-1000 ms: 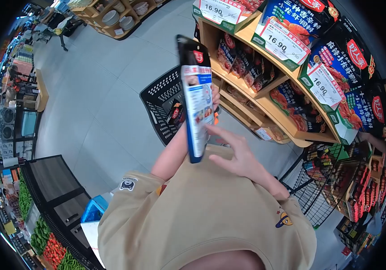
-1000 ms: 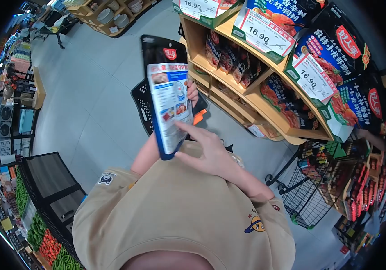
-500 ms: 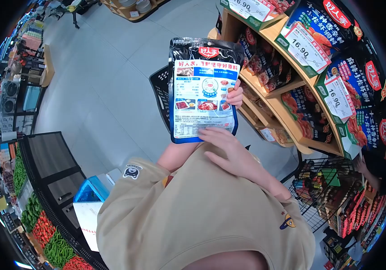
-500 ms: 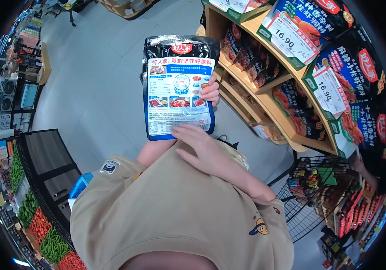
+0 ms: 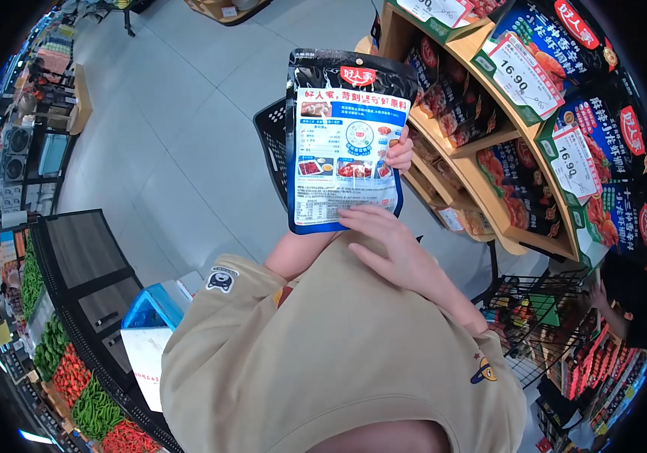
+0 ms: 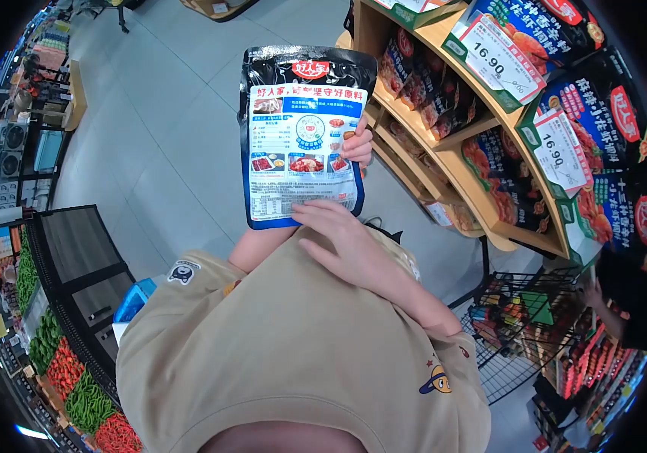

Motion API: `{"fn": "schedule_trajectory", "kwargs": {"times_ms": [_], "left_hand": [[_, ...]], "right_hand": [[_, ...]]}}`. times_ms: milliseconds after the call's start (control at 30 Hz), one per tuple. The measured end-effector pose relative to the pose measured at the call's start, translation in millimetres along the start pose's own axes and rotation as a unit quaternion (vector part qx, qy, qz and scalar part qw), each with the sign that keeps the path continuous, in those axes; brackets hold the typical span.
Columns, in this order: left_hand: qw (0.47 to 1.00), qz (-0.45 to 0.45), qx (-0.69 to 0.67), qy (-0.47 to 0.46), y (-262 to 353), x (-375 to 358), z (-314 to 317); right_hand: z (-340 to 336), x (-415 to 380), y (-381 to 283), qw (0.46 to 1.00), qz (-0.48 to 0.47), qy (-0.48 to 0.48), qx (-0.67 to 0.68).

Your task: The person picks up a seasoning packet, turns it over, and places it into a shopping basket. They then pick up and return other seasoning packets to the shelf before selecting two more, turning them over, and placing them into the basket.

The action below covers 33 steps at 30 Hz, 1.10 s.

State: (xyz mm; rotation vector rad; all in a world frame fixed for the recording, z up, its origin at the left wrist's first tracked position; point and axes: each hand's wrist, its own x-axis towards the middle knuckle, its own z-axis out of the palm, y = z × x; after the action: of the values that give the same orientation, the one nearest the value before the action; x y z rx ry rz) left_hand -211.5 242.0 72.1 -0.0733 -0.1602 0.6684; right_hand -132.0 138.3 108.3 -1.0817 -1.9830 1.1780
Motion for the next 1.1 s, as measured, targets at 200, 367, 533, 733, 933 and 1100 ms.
{"fn": "schedule_trajectory", "kwargs": {"times_ms": [200, 367, 533, 733, 933, 1100], "left_hand": [[0.999, -0.006, 0.034, -0.017, 5.2, -2.0, -14.0], [0.995, -0.045, 0.051, -0.073, 20.4, 0.0, -46.7], [0.997, -0.037, 0.053, -0.052, 21.8, -4.4, -45.9], [0.997, -0.023, 0.065, -0.020, 25.8, -7.4, -48.8], [0.995, -0.036, 0.057, -0.076, 24.3, -7.1, -31.0], [0.987, -0.069, 0.079, -0.123, 37.3, 0.9, -55.0]], "right_hand": [[3.9, -0.8, -0.8, 1.000, 0.004, 0.005, 0.008], [8.3, -0.7, -0.8, 1.000, -0.002, 0.022, 0.007], [10.8, 0.5, -0.3, 1.000, -0.002, 0.024, 0.011], [10.3, 3.5, 2.1, 1.000, -0.006, 0.016, 0.020], [10.6, 6.1, 4.3, 1.000, -0.009, 0.015, 0.020], [11.3, 8.6, 3.4, 1.000, -0.007, 0.020, 0.018]]}}
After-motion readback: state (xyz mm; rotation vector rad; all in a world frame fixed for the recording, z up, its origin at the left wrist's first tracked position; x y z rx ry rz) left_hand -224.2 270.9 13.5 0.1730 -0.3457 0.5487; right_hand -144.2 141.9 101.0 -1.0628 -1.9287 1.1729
